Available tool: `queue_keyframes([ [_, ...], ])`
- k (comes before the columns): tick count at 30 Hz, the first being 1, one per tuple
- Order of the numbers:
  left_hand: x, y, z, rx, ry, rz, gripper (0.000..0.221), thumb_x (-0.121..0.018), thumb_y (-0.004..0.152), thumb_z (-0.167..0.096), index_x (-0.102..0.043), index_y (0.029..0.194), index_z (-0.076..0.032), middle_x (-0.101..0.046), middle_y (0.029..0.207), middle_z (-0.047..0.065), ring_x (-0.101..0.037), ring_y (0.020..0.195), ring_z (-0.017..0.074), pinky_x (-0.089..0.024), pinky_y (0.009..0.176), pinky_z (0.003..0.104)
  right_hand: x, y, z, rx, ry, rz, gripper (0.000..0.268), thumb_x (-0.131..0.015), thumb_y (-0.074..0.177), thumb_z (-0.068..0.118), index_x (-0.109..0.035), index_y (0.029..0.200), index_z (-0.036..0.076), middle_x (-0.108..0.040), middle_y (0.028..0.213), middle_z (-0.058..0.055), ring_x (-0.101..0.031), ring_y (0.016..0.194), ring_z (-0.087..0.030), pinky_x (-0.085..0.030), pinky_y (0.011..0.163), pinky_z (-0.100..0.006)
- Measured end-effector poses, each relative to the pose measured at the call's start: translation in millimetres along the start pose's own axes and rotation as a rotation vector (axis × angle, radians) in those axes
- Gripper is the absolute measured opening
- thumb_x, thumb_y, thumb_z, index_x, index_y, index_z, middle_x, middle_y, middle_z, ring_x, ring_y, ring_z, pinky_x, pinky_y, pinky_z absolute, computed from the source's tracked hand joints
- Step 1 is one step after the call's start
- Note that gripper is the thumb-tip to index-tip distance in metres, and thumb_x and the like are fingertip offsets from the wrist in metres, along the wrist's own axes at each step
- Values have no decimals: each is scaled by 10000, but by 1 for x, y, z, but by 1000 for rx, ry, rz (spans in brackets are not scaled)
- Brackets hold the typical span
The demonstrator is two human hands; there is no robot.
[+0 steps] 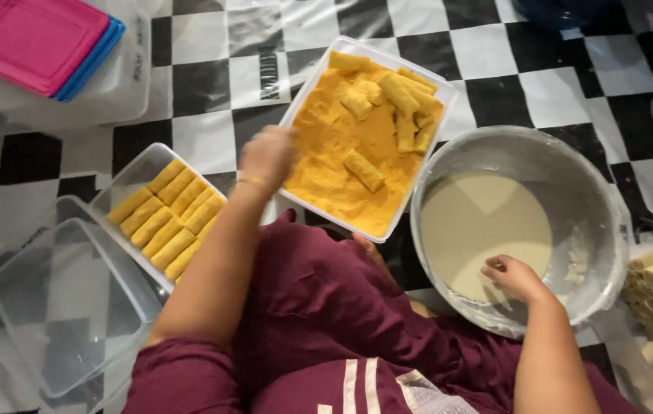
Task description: The person is dipping pre-made rolls into a liquid batter and then into a yellow coating powder before neatly arranging them into plastic storage containers.
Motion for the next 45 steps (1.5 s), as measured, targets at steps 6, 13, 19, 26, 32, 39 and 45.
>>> queue_keyframes([
  [6, -35, 16, -152, -488, -266, 294, 351, -616, 967, -178, -646, 1293, -305, -690, 1280, -53, -584, 1298, 205, -482, 1053, 435, 4, -1, -4, 32, -44, 11, 489, -741, 887, 374, -740, 1301, 113, -826, 1052, -207, -792, 965, -359, -636, 856, -481],
  [13, -90, 18, -121, -424, -350, 224, 160, -681, 886, -352, -753, 1028, -331, -660, 1069, -24, -627, 1102, 241, -490, 920, 383, 7, -1, 1, 35, -124, 14, 514, -709, 883, 475, -738, 1302, 180, -847, 1041, -119, -783, 1034, -299, -600, 933, -448],
  [19, -67, -3, -51, -109, -950, 299, 759, -849, 801, -293, -473, 1460, -293, -719, 1153, 157, -683, 1133, 387, -565, 984, 507, -2, 6, -7, 37, -88, 21, 520, -742, 879, 403, -737, 1321, 129, -828, 1120, -190, -793, 1015, -341, -609, 914, -477],
  [26, 58, -80, 83, 419, -1616, 368, 430, -663, 913, -163, -563, 1318, -60, -665, 1069, 91, -635, 882, 142, -541, 758, 267, 2, -15, 11, -97, 2, 20, 492, -718, 951, 277, -688, 1366, 15, -770, 1228, -173, -769, 949, -300, -568, 861, -390],
  [32, -9, -131, 191, 666, -1046, 501, 397, -712, 894, -126, -661, 1282, -63, -682, 1052, 70, -589, 841, 164, -458, 745, 286, -3, -7, 7, -127, 20, 15, 525, -720, 956, 273, -665, 1384, -27, -759, 1246, -210, -772, 952, -329, -573, 836, -400],
  [39, -62, -120, 197, 658, -680, 488, 475, -751, 887, -130, -599, 1337, -111, -670, 1325, 97, -626, 1228, 310, -459, 1084, 428, -10, 0, -10, -110, 141, 2, 494, -726, 956, 196, -662, 1357, -85, -742, 1215, -256, -749, 901, -349, -579, 831, -412],
  [45, -135, -123, 209, 502, -593, 525, 401, -743, 893, -244, -704, 1225, -23, -739, 1173, 151, -690, 1061, 344, -519, 981, 414, -2, -14, 3, -99, 26, 0, 484, -727, 938, 234, -684, 1354, -8, -767, 1211, -195, -781, 901, -307, -582, 846, -384],
])
Point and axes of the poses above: each hand's wrist, its own y-axis towards the middle knuckle, its own x-axis out of the back of the hand, z = x × y, the point moved 3 cm from there along y, towards the middle knuckle
